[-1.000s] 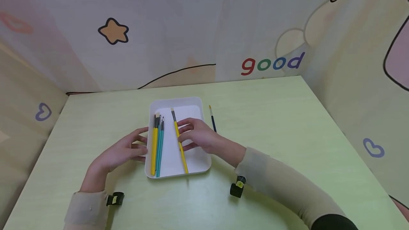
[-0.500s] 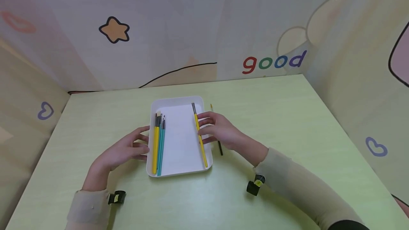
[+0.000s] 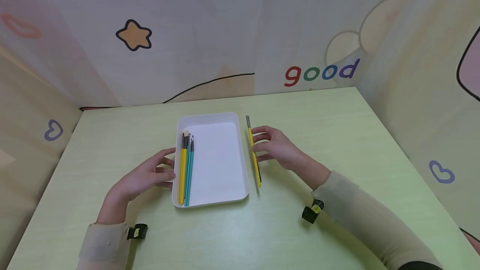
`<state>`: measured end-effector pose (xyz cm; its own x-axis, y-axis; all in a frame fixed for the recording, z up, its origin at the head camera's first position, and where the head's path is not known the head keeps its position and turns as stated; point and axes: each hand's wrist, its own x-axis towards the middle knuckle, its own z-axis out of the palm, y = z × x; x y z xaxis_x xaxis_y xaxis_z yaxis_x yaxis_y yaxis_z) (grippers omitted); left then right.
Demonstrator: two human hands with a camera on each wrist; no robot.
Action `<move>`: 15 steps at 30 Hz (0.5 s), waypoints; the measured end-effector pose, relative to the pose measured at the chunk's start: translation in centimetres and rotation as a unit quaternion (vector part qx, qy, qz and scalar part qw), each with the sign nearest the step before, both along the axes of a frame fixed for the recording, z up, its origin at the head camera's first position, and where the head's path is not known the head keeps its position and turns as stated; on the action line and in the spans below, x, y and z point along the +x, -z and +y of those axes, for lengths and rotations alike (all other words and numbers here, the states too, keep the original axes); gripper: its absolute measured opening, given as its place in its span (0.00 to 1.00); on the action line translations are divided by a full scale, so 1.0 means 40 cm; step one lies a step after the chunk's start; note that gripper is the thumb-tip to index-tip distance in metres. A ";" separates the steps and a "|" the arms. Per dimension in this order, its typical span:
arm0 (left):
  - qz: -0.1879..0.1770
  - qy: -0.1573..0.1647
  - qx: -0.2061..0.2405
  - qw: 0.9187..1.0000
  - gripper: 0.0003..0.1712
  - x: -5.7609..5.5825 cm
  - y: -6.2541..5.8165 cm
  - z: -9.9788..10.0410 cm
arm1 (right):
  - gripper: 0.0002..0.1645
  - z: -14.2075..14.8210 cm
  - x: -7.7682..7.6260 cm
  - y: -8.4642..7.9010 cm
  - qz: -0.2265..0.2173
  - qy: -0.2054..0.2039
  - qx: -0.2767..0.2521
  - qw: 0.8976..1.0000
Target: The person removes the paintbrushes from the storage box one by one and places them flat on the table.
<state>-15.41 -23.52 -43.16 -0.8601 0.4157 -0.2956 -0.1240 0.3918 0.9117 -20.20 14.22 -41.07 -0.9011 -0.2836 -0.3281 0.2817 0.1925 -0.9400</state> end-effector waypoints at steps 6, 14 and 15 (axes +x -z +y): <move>-0.004 -0.001 0.006 1.000 0.44 -0.001 0.002 -0.002 | 0.34 0.029 -0.026 0.034 -0.009 0.010 0.039 0.999; -0.006 -0.005 0.004 1.000 0.44 -0.002 0.007 -0.001 | 0.33 0.049 -0.044 0.063 -0.008 0.028 0.048 0.998; -0.007 -0.004 0.005 1.000 0.44 -0.002 0.008 -0.002 | 0.34 0.051 -0.046 0.065 -0.010 0.031 0.046 0.998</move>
